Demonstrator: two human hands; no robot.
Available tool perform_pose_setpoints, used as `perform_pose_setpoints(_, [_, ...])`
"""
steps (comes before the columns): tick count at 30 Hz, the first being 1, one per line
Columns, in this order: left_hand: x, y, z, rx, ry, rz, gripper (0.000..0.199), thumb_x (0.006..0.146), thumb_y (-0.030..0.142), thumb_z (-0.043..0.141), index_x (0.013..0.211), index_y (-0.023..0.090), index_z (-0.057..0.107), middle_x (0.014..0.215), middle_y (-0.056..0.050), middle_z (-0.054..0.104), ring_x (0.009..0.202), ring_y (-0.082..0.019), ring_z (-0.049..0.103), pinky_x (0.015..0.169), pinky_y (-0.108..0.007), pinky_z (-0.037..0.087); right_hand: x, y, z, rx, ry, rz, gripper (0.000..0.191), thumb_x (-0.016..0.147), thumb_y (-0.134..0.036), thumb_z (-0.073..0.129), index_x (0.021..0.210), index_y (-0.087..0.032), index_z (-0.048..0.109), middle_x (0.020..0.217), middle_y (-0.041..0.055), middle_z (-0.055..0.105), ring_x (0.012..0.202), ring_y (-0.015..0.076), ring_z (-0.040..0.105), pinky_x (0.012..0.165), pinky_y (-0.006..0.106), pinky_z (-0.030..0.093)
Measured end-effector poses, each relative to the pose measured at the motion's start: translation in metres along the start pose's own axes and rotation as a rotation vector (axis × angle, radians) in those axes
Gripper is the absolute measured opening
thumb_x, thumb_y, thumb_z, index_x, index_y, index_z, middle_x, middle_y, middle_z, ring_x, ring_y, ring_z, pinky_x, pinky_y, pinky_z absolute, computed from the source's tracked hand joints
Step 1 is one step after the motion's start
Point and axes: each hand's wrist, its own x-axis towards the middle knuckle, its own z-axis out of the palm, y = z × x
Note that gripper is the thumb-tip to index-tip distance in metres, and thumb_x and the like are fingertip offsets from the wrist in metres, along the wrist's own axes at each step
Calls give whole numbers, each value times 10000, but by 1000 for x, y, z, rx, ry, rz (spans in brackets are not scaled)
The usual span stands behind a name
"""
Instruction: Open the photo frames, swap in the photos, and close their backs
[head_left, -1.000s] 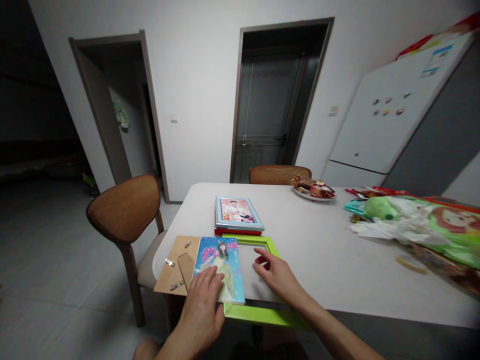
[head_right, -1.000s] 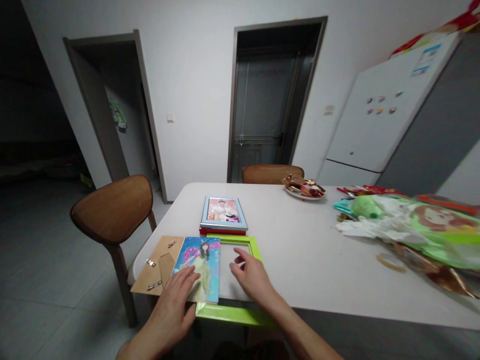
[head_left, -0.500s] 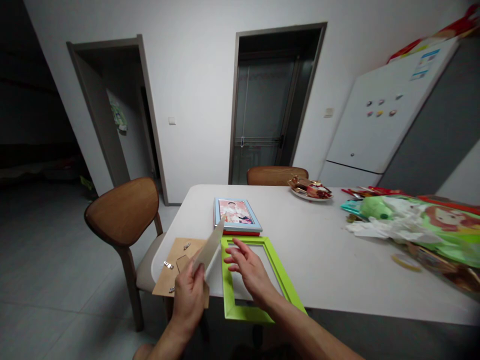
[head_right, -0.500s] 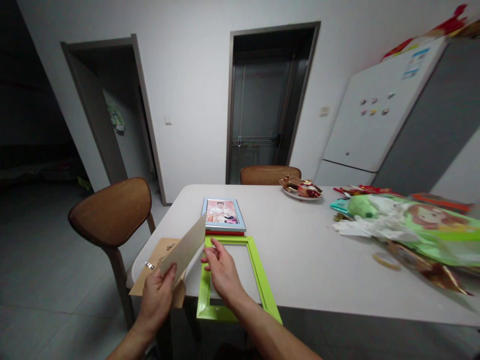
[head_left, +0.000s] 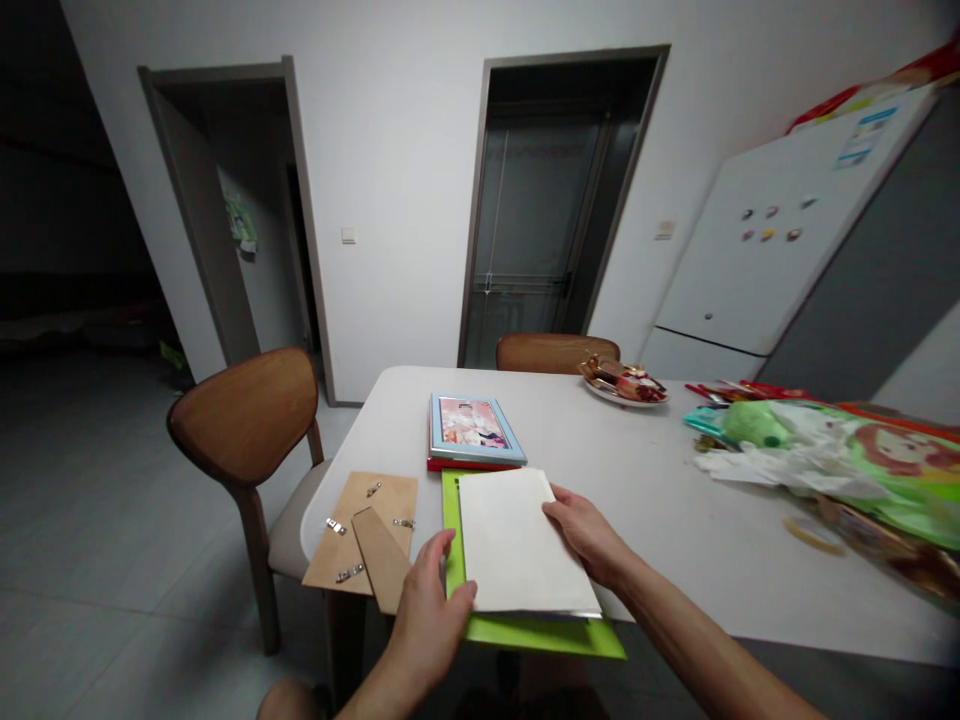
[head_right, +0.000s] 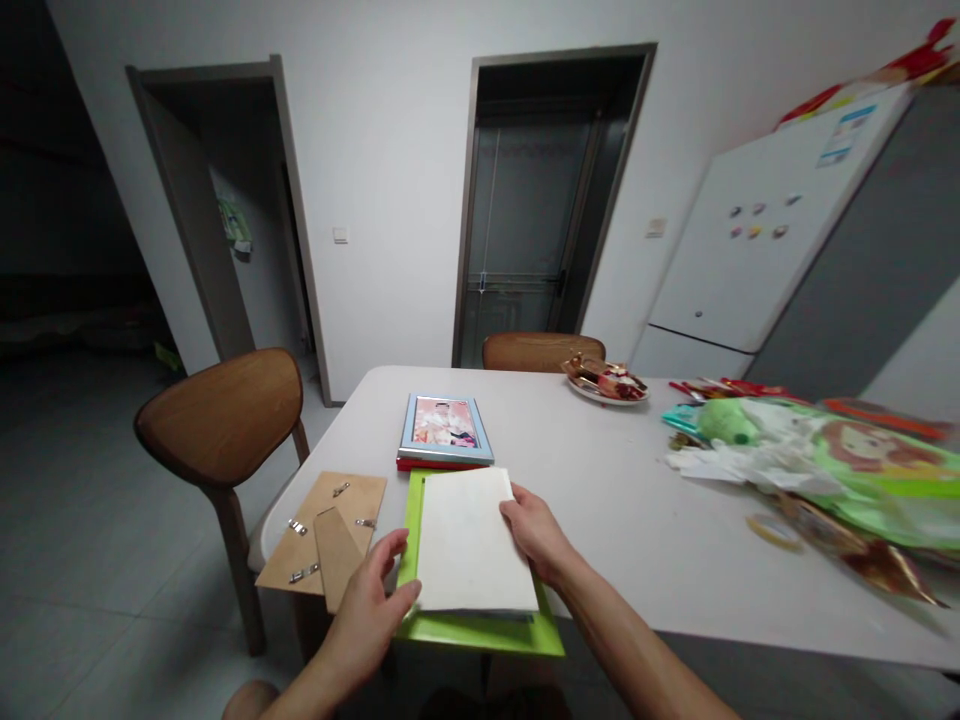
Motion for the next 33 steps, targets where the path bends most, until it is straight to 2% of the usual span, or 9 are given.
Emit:
perform_pose_setpoints(3, [-7, -5, 4, 205, -67, 93, 475, 617, 109, 502, 1091, 117, 478, 1213, -133, 465, 1142, -226, 400, 990, -388, 288, 8, 12, -1, -64, -1, 4, 508, 619, -129, 344, 1106, -104, 482, 732, 56, 667, 549, 154, 598, 494, 235, 448])
perform_pose_setpoints(10, [-11, -11, 9, 434, -141, 261, 470, 640, 111, 500, 1108, 113, 467, 1236, -154, 440, 1145, -243, 396, 965, -434, 332, 25, 29, 2, -260, 124, -116, 487, 614, -129, 357, 1061, -96, 547, 682, 43, 663, 534, 143, 582, 480, 209, 429])
perform_pose_setpoints(18, [-7, -7, 8, 599, -173, 306, 401, 678, 104, 494, 1078, 96, 492, 1182, -155, 496, 1119, -250, 426, 945, -435, 363, 27, 29, 2, -331, 142, -152, 463, 631, -128, 342, 1036, -89, 564, 732, 52, 664, 595, 148, 584, 526, 210, 418])
perform_pose_setpoints(20, [-5, -5, 8, 625, -176, 300, 388, 677, 103, 503, 1065, 92, 503, 1169, -156, 506, 1106, -250, 438, 939, -426, 372, 25, 26, 2, -474, 151, -209, 424, 647, -138, 352, 1003, -104, 579, 805, 69, 662, 664, 159, 587, 575, 214, 415])
perform_pose_setpoints(22, [-4, -2, 9, 644, -187, 296, 342, 682, 103, 503, 1023, 96, 531, 1153, -151, 519, 1100, -249, 444, 940, -415, 372, 22, 24, 2, -707, 214, -276, 366, 674, -171, 369, 959, -115, 593, 867, 93, 649, 745, 179, 578, 631, 229, 402])
perform_pose_setpoints(26, [-4, 1, 8, 659, -221, 296, 261, 698, 108, 486, 946, 120, 570, 1141, -130, 531, 1112, -242, 435, 951, -407, 356, 17, 24, 4, -1084, 297, -257, 306, 730, -275, 370, 874, -132, 599, 861, 121, 621, 756, 208, 565, 617, 268, 374])
perform_pose_setpoints(29, [-7, 1, -2, 641, -235, 287, 334, 698, 122, 487, 1029, 128, 529, 1189, -131, 495, 1128, -233, 421, 953, -407, 350, 14, 27, 6, -1219, 300, -232, 324, 752, -331, 361, 881, -138, 588, 875, 125, 592, 729, 211, 561, 580, 279, 360])
perform_pose_setpoints(33, [-12, -4, -41, 656, -174, 251, 475, 672, 132, 502, 1141, 173, 443, 1285, -107, 398, 1187, -220, 345, 984, -424, 292, 11, 27, 8, -1286, 294, -263, 319, 752, -328, 386, 913, -136, 583, 890, 125, 569, 759, 217, 549, 597, 286, 360])
